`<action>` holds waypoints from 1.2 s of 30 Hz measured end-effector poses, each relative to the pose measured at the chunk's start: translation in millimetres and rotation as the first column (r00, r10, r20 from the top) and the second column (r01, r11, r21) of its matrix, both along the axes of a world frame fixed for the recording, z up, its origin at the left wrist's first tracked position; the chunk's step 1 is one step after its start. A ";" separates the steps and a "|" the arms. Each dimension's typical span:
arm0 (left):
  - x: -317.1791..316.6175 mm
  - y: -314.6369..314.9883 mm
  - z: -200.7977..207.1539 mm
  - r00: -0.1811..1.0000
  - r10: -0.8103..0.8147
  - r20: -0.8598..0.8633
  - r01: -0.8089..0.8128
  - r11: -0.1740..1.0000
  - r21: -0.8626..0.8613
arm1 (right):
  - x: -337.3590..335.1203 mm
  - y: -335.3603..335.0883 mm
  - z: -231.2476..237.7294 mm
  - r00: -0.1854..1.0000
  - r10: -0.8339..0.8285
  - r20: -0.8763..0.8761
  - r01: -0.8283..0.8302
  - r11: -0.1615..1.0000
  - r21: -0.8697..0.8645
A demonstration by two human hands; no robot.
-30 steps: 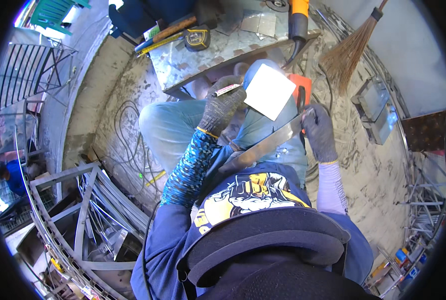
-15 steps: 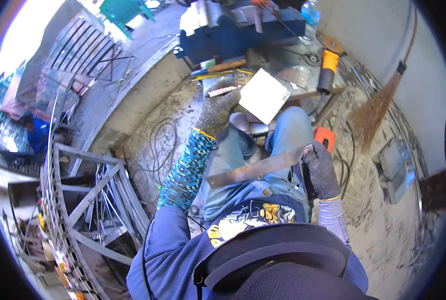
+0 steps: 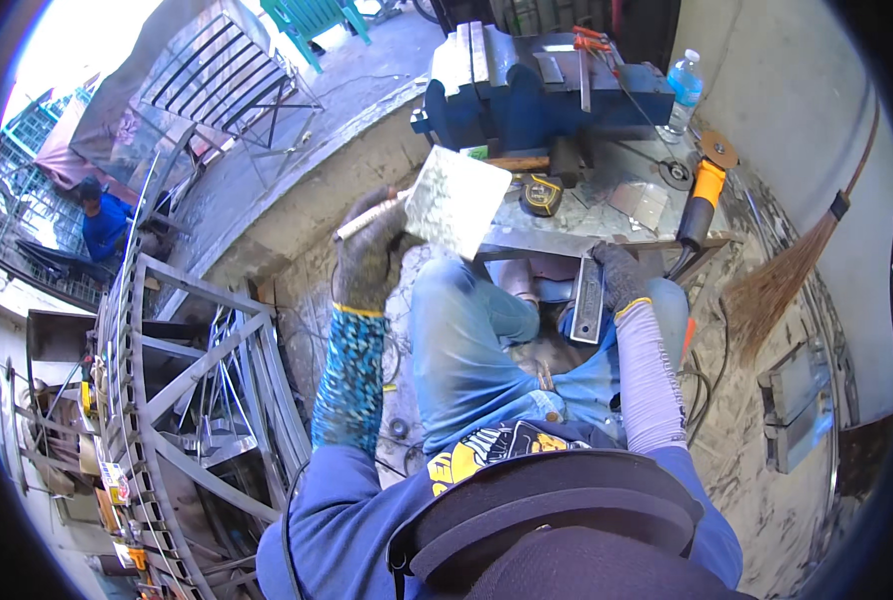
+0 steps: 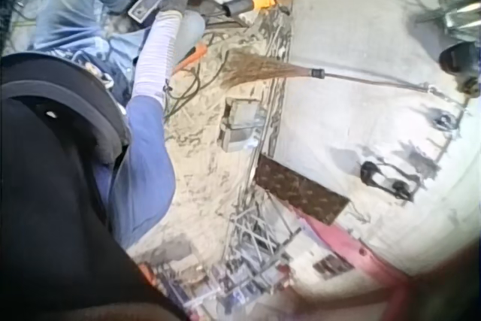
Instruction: The person marks lines on a metal plate using an L-square ruler and a marker, then measures and marks the metal plate using a tape measure and the marker.
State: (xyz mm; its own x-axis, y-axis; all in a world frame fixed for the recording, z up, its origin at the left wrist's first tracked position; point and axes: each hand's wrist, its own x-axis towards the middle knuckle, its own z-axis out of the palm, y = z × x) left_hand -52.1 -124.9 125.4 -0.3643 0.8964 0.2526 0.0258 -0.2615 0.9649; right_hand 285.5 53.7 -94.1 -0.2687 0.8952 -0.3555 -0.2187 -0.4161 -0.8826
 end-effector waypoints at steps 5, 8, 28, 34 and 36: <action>12.9 -33.9 -52.8 0.654 0.203 -0.728 -0.136 0.979 0.151 | -9.0 -5.8 -0.6 0.511 -0.176 0.841 -0.483 0.751 0.451; 22.2 -38.9 -69.4 0.778 0.170 -0.605 -0.146 0.985 0.089 | -30.6 -11.3 18.6 0.356 -0.381 0.853 -0.535 0.665 0.521; 49.9 -13.1 -94.3 0.999 0.017 0.031 -0.007 0.955 -0.296 | -41.5 -6.9 50.7 0.753 -0.392 0.528 0.181 0.896 0.406; 34.4 -11.1 -105.1 0.709 0.012 -0.705 -0.029 0.999 -0.013 | -57.9 7.5 76.4 0.693 -0.254 0.674 -0.070 0.907 0.414; 42.1 -5.0 -105.1 0.731 0.006 -0.682 -0.020 1.000 -0.013 | -54.7 14.4 69.7 0.735 -0.222 0.640 -0.070 0.915 0.397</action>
State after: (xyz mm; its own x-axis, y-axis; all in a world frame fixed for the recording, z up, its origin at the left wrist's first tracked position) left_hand -10.0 -129.9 20.3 -0.1120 0.8999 0.4214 0.6820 -0.2388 0.6913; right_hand 230.7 68.1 -24.4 -0.0202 0.9985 -0.0506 0.4632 -0.0355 -0.8855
